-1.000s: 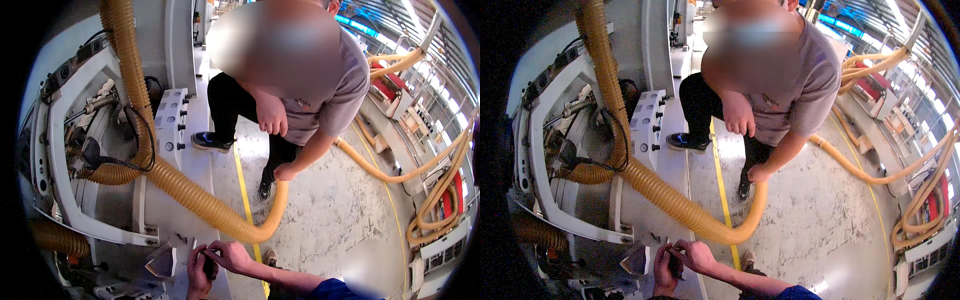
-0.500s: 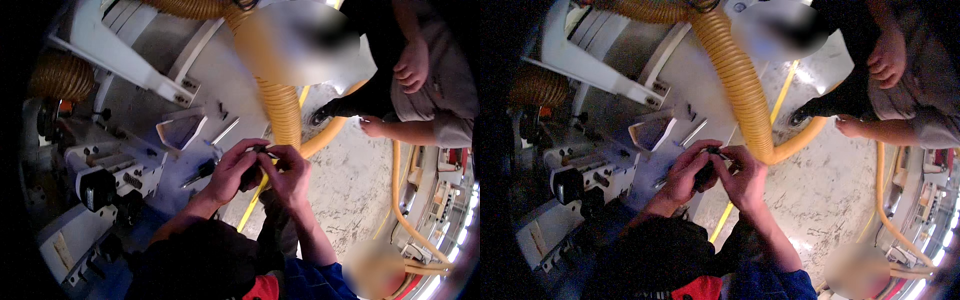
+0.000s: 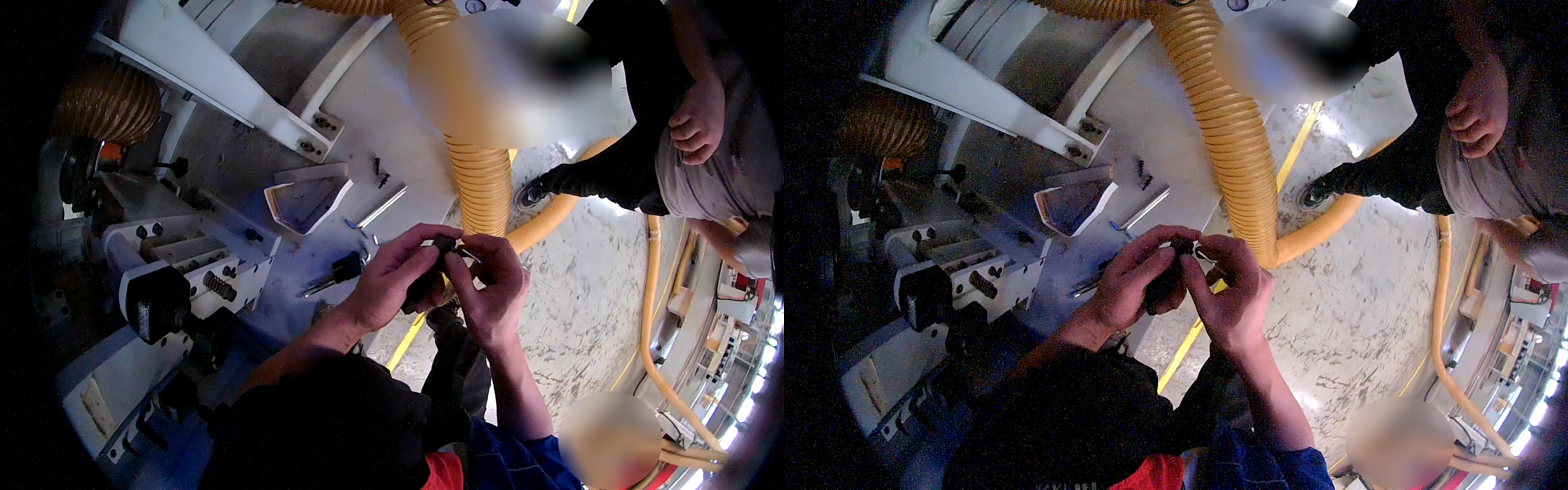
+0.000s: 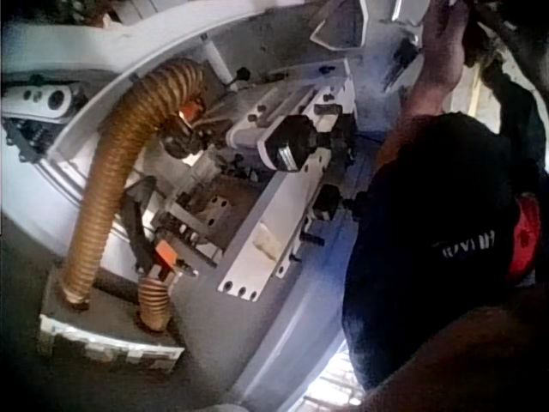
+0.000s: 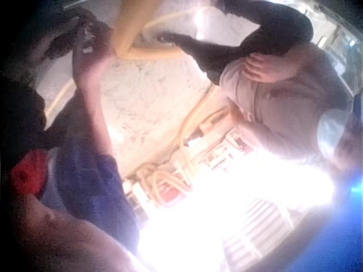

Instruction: The person holds a small metal component and uses a screwdriver to tighten a screw into it. They manipulate the part with both hands, rotating it to access different angles, and place it on a workbench next to other tools and parts.

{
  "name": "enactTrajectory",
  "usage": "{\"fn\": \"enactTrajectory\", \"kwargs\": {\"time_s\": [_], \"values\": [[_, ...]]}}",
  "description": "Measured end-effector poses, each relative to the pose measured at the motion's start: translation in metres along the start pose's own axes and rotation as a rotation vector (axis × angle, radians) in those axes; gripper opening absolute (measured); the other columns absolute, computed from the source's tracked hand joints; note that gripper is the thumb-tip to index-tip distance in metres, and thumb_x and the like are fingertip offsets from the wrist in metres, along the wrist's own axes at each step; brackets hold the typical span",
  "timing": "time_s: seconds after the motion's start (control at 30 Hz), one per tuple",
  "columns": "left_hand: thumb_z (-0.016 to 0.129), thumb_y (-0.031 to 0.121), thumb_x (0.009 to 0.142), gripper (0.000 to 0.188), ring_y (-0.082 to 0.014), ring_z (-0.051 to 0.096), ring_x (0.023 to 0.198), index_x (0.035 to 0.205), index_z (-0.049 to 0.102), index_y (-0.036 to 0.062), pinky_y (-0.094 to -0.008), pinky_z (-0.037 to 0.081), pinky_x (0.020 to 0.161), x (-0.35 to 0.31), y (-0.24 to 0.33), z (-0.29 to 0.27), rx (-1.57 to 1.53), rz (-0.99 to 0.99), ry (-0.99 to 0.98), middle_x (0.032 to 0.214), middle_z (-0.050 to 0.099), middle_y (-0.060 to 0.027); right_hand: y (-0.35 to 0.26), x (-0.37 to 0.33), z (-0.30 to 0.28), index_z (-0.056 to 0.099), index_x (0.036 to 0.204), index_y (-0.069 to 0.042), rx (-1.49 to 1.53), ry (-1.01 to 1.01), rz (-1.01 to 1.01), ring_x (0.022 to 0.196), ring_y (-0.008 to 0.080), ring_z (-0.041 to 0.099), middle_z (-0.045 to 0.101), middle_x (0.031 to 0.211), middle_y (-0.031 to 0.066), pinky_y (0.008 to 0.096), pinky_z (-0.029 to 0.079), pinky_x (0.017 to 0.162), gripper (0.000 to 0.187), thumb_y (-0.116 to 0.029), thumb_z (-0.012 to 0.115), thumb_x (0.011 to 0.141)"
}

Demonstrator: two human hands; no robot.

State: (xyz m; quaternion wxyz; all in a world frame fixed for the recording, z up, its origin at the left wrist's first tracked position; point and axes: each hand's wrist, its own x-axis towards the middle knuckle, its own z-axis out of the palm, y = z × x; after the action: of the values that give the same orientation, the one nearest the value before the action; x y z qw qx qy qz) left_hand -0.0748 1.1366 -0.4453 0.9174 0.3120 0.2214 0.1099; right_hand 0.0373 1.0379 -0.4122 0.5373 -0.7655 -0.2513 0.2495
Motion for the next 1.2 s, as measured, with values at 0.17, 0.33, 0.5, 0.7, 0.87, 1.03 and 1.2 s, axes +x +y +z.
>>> {"fn": "enactTrajectory", "kwargs": {"time_s": [0.17, 0.33, 0.5, 0.7, 0.87, 1.03, 1.2], "values": [[0.046, 0.027, 0.105, 0.039, -0.0094, 0.052, 0.053, 0.136, 0.048, 0.0026, -0.0241, 0.038, 0.045, 0.000, 0.003, 0.000, 0.053, -0.008, 0.014, 0.070, 0.059, -0.0045, 0.005, 0.002, -0.003, 0.071, 0.095, -0.001, -0.186, -0.066, -0.107, 0.074, 0.0148, 0.069, 0.073, 0.089, 0.0099, 0.0273, 0.054, 0.063, 0.014, -0.002, 0.077, 0.081], [0.046, 0.024, 0.105, 0.040, -0.0098, 0.053, 0.054, 0.139, 0.047, 0.0025, -0.0239, 0.041, 0.047, 0.000, 0.006, 0.000, 0.066, -0.025, 0.005, 0.073, 0.060, -0.0042, 0.004, 0.007, -0.004, 0.072, 0.096, -0.002, -0.243, -0.098, -0.260, 0.069, 0.0171, 0.068, 0.073, 0.088, 0.0106, 0.0280, 0.053, 0.062, 0.017, -0.003, 0.078, 0.080], [0.047, 0.021, 0.104, 0.041, -0.0096, 0.055, 0.056, 0.140, 0.046, 0.0014, -0.0234, 0.043, 0.048, 0.000, 0.006, -0.003, 0.080, -0.013, -0.009, 0.077, 0.061, -0.0038, 0.002, 0.005, -0.003, 0.072, 0.097, -0.001, -0.131, -0.031, -0.101, 0.068, 0.0139, 0.066, 0.073, 0.088, 0.0092, 0.0272, 0.053, 0.060, 0.018, -0.005, 0.079, 0.080], [0.048, 0.012, 0.104, 0.040, -0.0091, 0.062, 0.066, 0.141, 0.045, 0.0005, -0.0219, 0.049, 0.054, -0.001, 0.007, -0.008, 0.111, 0.008, -0.072, 0.097, 0.063, -0.0068, 0.004, 0.003, -0.005, 0.073, 0.096, -0.001, -0.224, -0.053, -0.107, 0.069, 0.0147, 0.067, 0.073, 0.086, 0.0092, 0.0273, 0.053, 0.061, 0.017, -0.003, 0.079, 0.080], [0.049, 0.016, 0.104, 0.041, -0.0107, 0.062, 0.067, 0.141, 0.044, -0.0009, -0.0238, 0.050, 0.054, -0.002, 0.004, -0.006, 0.360, 0.064, -0.004, 0.094, 0.064, -0.0067, 0.000, 0.006, -0.006, 0.072, 0.097, -0.002, -0.290, -0.119, -0.279, 0.071, 0.0196, 0.070, 0.072, 0.085, 0.0119, 0.0310, 0.056, 0.064, 0.017, 0.001, 0.075, 0.080], [0.051, 0.013, 0.102, 0.032, -0.0115, 0.066, 0.067, 0.131, 0.051, -0.0027, -0.0254, 0.054, 0.056, -0.001, 0.001, -0.009, 0.569, 0.121, 0.026, 0.089, 0.067, -0.0080, 0.004, 0.007, -0.008, 0.072, 0.097, -0.002, -0.260, -0.135, -0.303, 0.071, 0.0179, 0.069, 0.071, 0.084, 0.0109, 0.0307, 0.055, 0.064, 0.016, -0.001, 0.075, 0.081], [0.050, 0.014, 0.103, 0.028, -0.0108, 0.066, 0.066, 0.126, 0.054, -0.0020, -0.0237, 0.052, 0.051, -0.001, 0.004, -0.006, 0.648, 0.171, 0.038, 0.089, 0.068, -0.0073, 0.005, 0.001, -0.007, 0.072, 0.097, -0.003, -0.262, -0.078, -0.168, 0.068, 0.0138, 0.066, 0.071, 0.078, 0.0080, 0.0287, 0.053, 0.062, 0.017, -0.005, 0.078, 0.081]]}}
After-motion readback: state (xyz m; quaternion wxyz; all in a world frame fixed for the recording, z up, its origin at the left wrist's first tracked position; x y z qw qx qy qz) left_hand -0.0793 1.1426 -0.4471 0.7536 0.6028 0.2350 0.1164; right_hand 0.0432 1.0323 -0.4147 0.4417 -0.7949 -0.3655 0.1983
